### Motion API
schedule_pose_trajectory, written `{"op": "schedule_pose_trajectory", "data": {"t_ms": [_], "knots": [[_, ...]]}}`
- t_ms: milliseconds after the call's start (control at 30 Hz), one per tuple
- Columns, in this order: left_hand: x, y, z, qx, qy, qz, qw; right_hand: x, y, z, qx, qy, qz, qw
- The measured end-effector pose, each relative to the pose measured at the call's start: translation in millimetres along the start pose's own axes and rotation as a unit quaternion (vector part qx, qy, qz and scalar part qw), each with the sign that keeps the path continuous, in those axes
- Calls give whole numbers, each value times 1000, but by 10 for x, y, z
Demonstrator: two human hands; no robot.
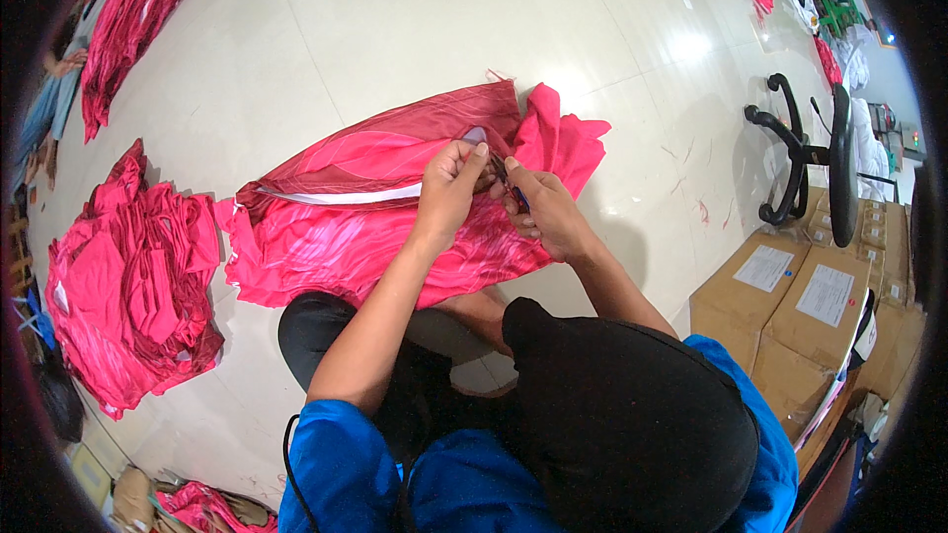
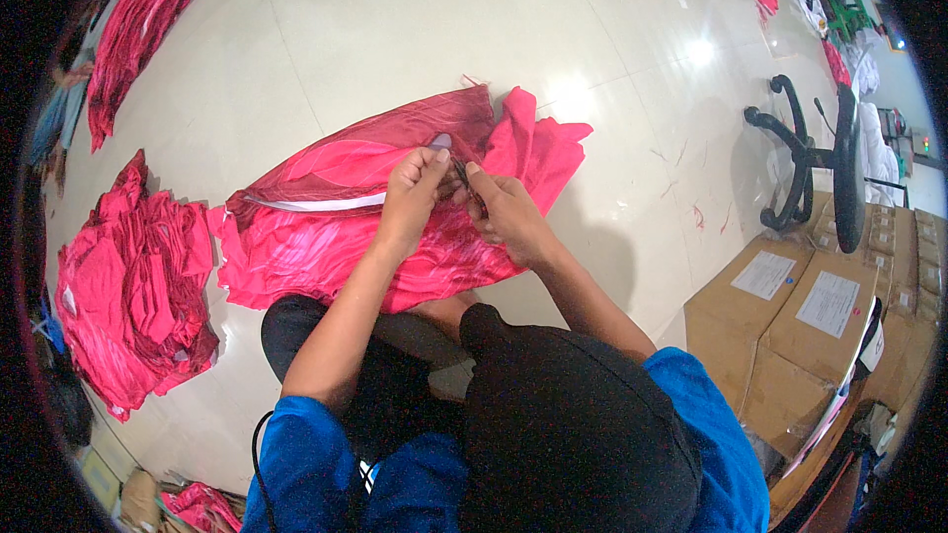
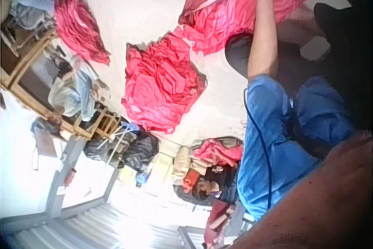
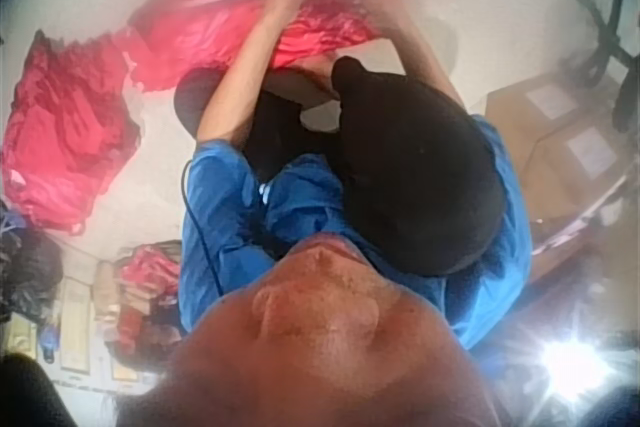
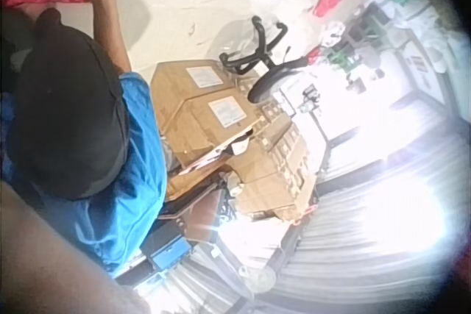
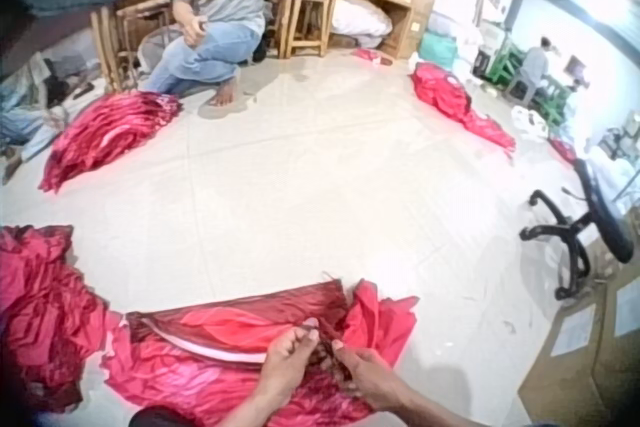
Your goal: The person sits on the floor and uses scissors to cut a large piece of pink fabric. They repeatedly trim the edges and remove small pieces of material from the fabric, which is laid out on the floor.
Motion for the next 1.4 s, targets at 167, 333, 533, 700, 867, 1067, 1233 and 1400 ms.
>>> {"op": "schedule_pose_trajectory", "data": {"t_ms": [167,333,533,700,867,1067,1233,1400], "knots": [[-6,0,17,16,-34,8,999,45,-25,112,-19,5,-18,1000],[-11,-12,33,30,-43,20,998,32,-58,136,-26,25,-8,999],[30,49,-103,27,-117,28,992,-48,-58,146,-31,12,-26,999],[65,90,-116,51,-174,15,983,-193,8,229,-171,74,-89,978],[136,212,-52,29,-141,40,989,-41,264,423,-390,361,-127,837],[216,270,-70,16,-194,75,978,-123,159,221,-431,335,-149,824],[231,261,7,1,-233,105,967,-197,183,206,-434,278,-176,839],[20,165,-57,-25,-120,33,992,-1212,94,86,-284,-11,-293,913]]}}
Point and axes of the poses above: each hand's wrist, its own y-axis away from the middle knuckle, its own x-axis out of the palm, z = x × y, the point moved 6 cm from there along -y, towards the middle knuckle, and after that the axes turned 5 degrees about x, right-handed, at the moved point
